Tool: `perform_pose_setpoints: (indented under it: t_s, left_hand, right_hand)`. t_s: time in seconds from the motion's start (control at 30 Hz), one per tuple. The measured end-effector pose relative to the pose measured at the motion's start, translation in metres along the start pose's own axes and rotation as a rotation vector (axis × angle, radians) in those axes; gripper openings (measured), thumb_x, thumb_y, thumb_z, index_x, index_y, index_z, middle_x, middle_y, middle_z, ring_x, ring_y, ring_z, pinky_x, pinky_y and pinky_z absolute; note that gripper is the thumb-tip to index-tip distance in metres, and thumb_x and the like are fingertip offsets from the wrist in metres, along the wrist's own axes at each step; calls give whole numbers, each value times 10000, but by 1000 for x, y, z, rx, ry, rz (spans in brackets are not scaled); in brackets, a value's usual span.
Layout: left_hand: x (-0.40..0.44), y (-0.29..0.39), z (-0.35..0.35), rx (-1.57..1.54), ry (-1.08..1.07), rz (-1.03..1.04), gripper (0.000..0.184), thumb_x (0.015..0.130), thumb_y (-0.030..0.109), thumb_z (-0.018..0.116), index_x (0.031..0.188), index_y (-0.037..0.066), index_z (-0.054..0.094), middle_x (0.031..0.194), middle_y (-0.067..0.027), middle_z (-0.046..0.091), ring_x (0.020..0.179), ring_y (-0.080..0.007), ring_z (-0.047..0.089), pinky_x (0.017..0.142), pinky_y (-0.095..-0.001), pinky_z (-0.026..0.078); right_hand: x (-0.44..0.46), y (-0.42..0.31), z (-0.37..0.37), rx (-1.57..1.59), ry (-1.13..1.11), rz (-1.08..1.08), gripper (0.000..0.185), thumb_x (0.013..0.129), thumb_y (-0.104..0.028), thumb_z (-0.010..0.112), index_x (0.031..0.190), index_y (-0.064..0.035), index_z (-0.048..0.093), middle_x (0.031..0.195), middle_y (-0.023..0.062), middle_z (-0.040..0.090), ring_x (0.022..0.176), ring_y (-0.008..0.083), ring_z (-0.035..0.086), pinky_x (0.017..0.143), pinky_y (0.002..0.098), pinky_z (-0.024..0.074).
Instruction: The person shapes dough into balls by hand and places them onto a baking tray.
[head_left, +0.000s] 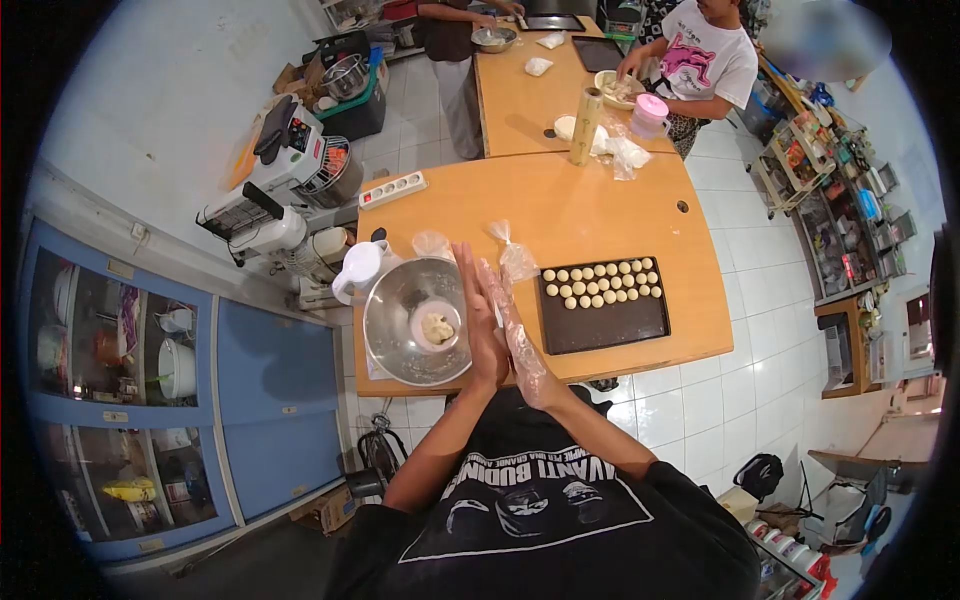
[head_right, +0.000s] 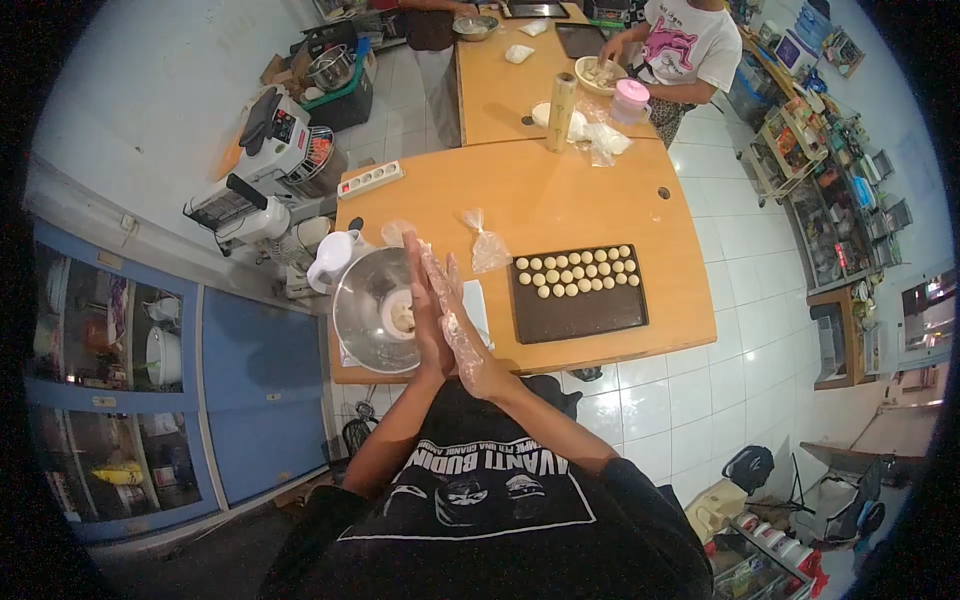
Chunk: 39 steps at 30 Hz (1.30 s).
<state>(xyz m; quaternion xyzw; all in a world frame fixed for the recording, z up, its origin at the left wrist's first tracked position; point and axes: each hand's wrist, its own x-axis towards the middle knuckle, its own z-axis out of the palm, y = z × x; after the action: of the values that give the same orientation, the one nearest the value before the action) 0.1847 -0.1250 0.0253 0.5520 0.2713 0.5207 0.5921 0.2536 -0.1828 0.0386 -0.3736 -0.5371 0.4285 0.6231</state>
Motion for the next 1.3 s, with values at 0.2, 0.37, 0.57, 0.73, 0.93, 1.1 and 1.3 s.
perform_pose_setpoints:
  t_s: [0.2,0.37,0.57,0.73,0.93,1.1,1.3]
  left_hand:
    - [-15,29,0,195,-81,158,866,1089,636,171,1681,22,18,1771,-138,-38,1631,-294,-40,1302,-459,6]
    - [5,36,-8,-124,34,162,881,1084,640,193,1680,16,16,1774,-122,-29,1631,-268,-62,1300,-447,-17]
    - [-22,-2,-16,110,-80,133,870,1083,640,150,1682,21,25,1768,-145,-83,1625,-293,-112,1291,-478,-43]
    - [-37,20,-8,272,-223,232,923,1061,687,145,1678,11,23,1757,-198,-86,1618,-350,-123,1290,-488,-34]
    - [-7,16,-13,291,-94,164,879,1092,627,199,1667,18,-67,1766,-131,-89,1628,-297,-26,1306,-458,34]
    - [-15,-5,-16,205,-73,97,817,1112,592,188,1682,27,33,1761,-162,-106,1626,-327,-68,1300,-477,-2]
    - [-32,3,-7,39,-50,45,884,1082,664,166,1684,29,46,1770,-126,-41,1628,-306,1,1302,-472,38]
  right_hand:
    - [12,22,2,47,55,34,782,1113,-547,283,1693,-64,77,1775,110,27,1632,261,-9,1302,437,-4]
    - [5,19,14,-43,-61,69,777,1117,-531,292,1689,-46,89,1774,120,32,1631,279,-30,1297,442,-25]
    - [7,17,7,-40,-50,56,790,1120,-551,247,1689,-51,23,1774,122,-13,1628,291,-52,1297,454,0]
    - [11,22,-6,-11,-28,13,755,1132,-519,229,1690,-60,8,1773,120,-18,1629,279,-37,1303,438,11]
    - [-5,16,10,-58,10,98,744,1132,-520,226,1687,-43,90,1772,126,33,1631,292,-27,1299,454,-5]
    - [-18,14,9,-98,-47,18,763,1126,-532,220,1688,-42,58,1771,143,6,1625,332,-98,1286,475,-56]
    - [-3,16,3,5,1,32,809,1109,-571,232,1688,-42,30,1774,138,-14,1621,358,-111,1266,516,-102]
